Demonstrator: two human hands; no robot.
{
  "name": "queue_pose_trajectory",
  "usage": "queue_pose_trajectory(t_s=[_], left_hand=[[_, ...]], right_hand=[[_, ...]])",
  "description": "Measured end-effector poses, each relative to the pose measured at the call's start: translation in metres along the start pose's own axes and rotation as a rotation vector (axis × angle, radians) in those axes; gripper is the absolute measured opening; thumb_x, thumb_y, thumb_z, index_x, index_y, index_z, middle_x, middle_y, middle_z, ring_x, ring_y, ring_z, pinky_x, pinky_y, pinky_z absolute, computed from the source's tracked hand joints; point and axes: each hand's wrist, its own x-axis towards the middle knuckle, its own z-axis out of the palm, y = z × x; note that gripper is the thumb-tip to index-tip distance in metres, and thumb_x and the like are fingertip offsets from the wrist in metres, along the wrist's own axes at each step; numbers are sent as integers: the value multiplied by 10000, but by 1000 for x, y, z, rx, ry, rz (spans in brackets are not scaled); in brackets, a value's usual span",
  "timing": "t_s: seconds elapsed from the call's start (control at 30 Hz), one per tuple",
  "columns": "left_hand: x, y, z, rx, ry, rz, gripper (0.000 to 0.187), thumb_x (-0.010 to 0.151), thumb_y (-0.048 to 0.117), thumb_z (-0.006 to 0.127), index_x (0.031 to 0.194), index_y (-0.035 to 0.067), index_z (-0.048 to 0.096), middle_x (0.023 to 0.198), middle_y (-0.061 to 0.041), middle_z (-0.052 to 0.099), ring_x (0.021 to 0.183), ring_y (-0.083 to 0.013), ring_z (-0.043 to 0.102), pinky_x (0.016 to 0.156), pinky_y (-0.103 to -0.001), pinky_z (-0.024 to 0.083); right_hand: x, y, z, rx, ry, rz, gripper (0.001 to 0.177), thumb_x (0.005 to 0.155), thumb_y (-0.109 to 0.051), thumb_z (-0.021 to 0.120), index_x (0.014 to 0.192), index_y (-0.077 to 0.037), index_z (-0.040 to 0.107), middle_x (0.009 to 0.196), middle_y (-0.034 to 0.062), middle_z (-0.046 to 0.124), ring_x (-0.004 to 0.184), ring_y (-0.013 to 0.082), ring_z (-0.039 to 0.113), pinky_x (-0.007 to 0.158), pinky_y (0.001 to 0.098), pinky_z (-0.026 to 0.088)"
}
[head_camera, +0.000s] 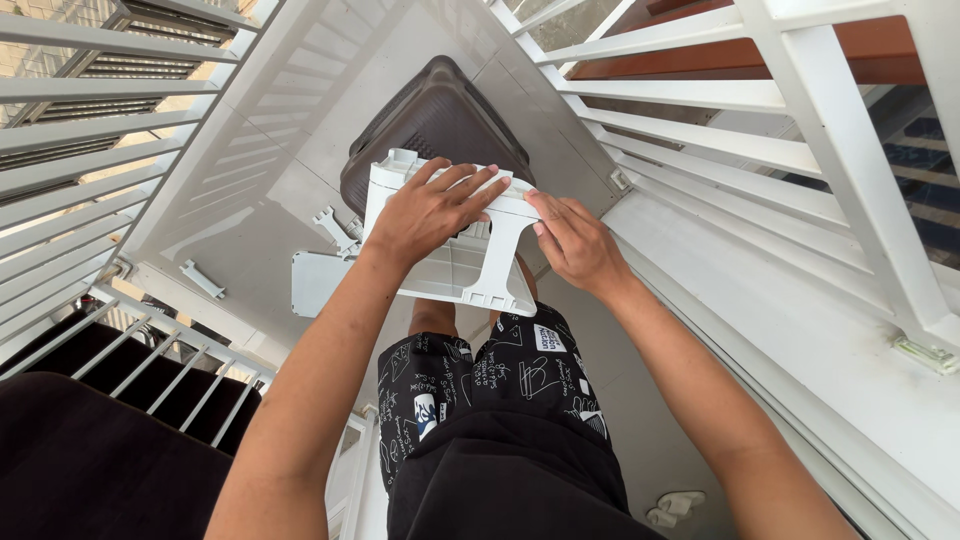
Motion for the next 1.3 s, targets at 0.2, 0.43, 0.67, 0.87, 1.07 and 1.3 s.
queue_pose_trajectory(t_s=[0.2, 0.43, 0.67, 0.87, 1.07, 1.3], left_hand=[[-68, 56, -20, -129, 366, -565, 308, 941, 67, 789, 1232, 129, 709, 1320, 58, 680, 1071, -203, 626, 941, -358, 494], [-115, 144, 1, -738, 541, -1577, 532, 956, 356, 715, 1263, -26, 508, 1143, -225, 656, 962, -322, 660, 853, -415, 525], [-106, 131, 5, -808, 88, -1574, 497, 1014, 452, 627, 1178, -17, 653, 873, -268, 767, 853, -398, 745, 836, -466, 573], [-111, 94, -1, -718, 516, -1393, 441, 956, 337, 655, 1275, 32, 642, 1101, -203, 745, 835, -337, 774, 764, -430, 595], [-137, 123, -18, -849, 488, -1354, 453, 956, 264, 649, 1356, 57, 599, 1182, -146, 742, 906, -306, 771, 794, -412, 601], [-146, 141, -8, -606, 456, -1271, 594, 839, 77, 689, 1417, 42, 557, 1079, -226, 724, 903, -395, 723, 775, -455, 594]], right_hand=[[11, -31, -9, -156, -14, -143, 553, 833, -6, 671, 1381, 11, 605, 1463, 184, 574, 1297, 347, 545, 1098, 464, 479], [29, -78, 19, -204, -249, -454, 271, 882, -185, 698, 1114, -48, 673, 1350, 145, 639, 1320, 330, 576, 1217, 491, 326], [44, -95, 39, -219, -673, -234, 327, 1064, -341, 575, 876, -82, 642, 726, 76, 670, 870, 307, 663, 1064, 517, 406], [47, -94, 53, 234, -676, -31, 326, 970, -307, 669, 987, 8, 588, 913, 198, 682, 904, 387, 635, 834, 488, 482], [46, -88, 74, 286, -633, 128, 299, 990, -304, 645, 1019, -12, 592, 943, 170, 680, 901, 365, 658, 821, 465, 510], [49, -80, 91, 161, -606, 33, 283, 1003, -335, 630, 1044, -55, 633, 970, 136, 699, 945, 332, 627, 894, 454, 458]])
